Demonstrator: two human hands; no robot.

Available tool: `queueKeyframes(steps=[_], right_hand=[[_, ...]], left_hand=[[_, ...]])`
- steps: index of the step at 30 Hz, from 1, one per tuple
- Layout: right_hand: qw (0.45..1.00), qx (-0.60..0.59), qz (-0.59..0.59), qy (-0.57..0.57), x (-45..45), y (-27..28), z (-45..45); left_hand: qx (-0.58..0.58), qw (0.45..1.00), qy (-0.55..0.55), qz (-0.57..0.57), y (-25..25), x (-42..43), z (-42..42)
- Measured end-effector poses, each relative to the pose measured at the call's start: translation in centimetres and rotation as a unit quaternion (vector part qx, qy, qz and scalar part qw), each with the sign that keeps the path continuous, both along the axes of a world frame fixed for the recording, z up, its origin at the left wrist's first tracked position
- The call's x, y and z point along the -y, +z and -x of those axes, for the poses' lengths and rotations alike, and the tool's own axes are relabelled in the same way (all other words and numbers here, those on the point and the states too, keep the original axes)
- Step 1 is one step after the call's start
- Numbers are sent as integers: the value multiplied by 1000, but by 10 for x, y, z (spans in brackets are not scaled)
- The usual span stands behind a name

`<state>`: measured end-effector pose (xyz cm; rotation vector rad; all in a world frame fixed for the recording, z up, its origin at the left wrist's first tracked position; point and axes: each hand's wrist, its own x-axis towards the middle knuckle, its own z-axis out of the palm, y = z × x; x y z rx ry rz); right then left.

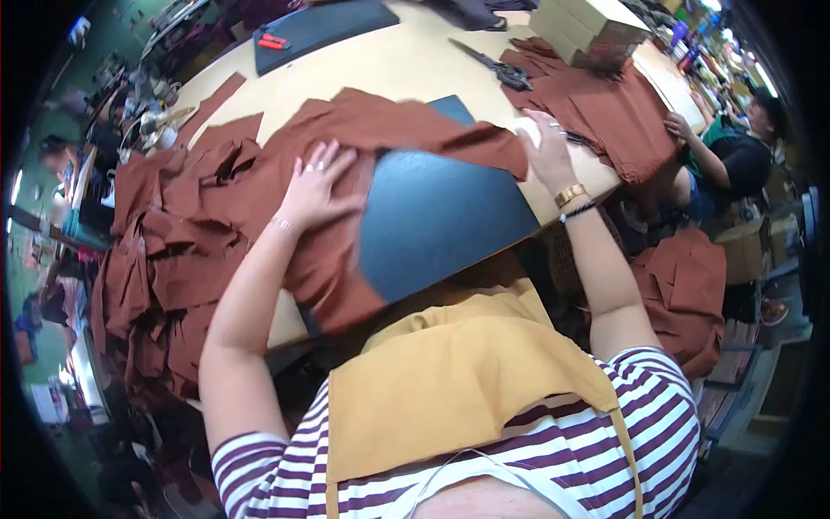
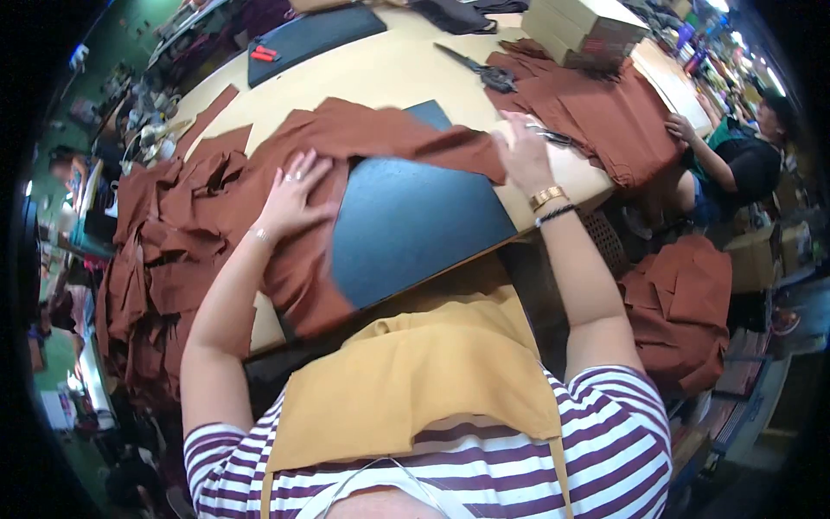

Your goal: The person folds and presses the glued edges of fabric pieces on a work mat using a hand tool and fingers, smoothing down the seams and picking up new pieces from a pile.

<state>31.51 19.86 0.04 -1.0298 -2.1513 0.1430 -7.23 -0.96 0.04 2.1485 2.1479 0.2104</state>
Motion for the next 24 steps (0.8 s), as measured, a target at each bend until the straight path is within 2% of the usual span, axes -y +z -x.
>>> queueKeyframes(steps=[1, 3, 4, 6, 8, 10, 12, 13, 17, 20, 21, 23, 24], right_hand=[[995, -54, 58, 67, 26, 11, 25], [980, 18, 146, 135, 76, 28, 63], [978, 64, 134, 148, 92, 21, 75], [973, 133, 110, 153, 117, 24, 88], [976, 159, 78, 129, 112, 19, 83], [982, 149, 51, 107, 96, 9, 74], [981, 103, 101, 133, 75, 6, 60], [963, 105, 204, 143, 67, 16, 57], [872, 104, 429, 211, 42, 44, 41], [893, 168, 319, 270, 12, 33, 27], [906, 170, 285, 264, 8, 37, 28], [894, 189, 288, 286, 8, 63, 33], [885, 218, 288, 294, 3, 74, 38]], left_hand=[[-10, 993, 117, -21, -8, -16, -10], [69, 930, 352, -74, -16, -51, -24], [158, 879, 424, -153, -22, -70, -28], [248, 827, 450, -227, -13, -83, -40], [211, 891, 335, -220, -7, -69, -32], [85, 959, 200, -184, -5, -39, -12], [2, 993, 97, -63, -8, -2, -2], [1, 994, 98, -47, -6, 12, -3], [2, 994, 106, 2, 5, 73, -24], [51, 988, 133, 62, 38, 121, -54], [-6, 986, 123, 115, 60, 117, -62], [-114, 963, 107, 218, 97, 104, -84], [-91, 989, 54, 102, 87, 91, -83]])
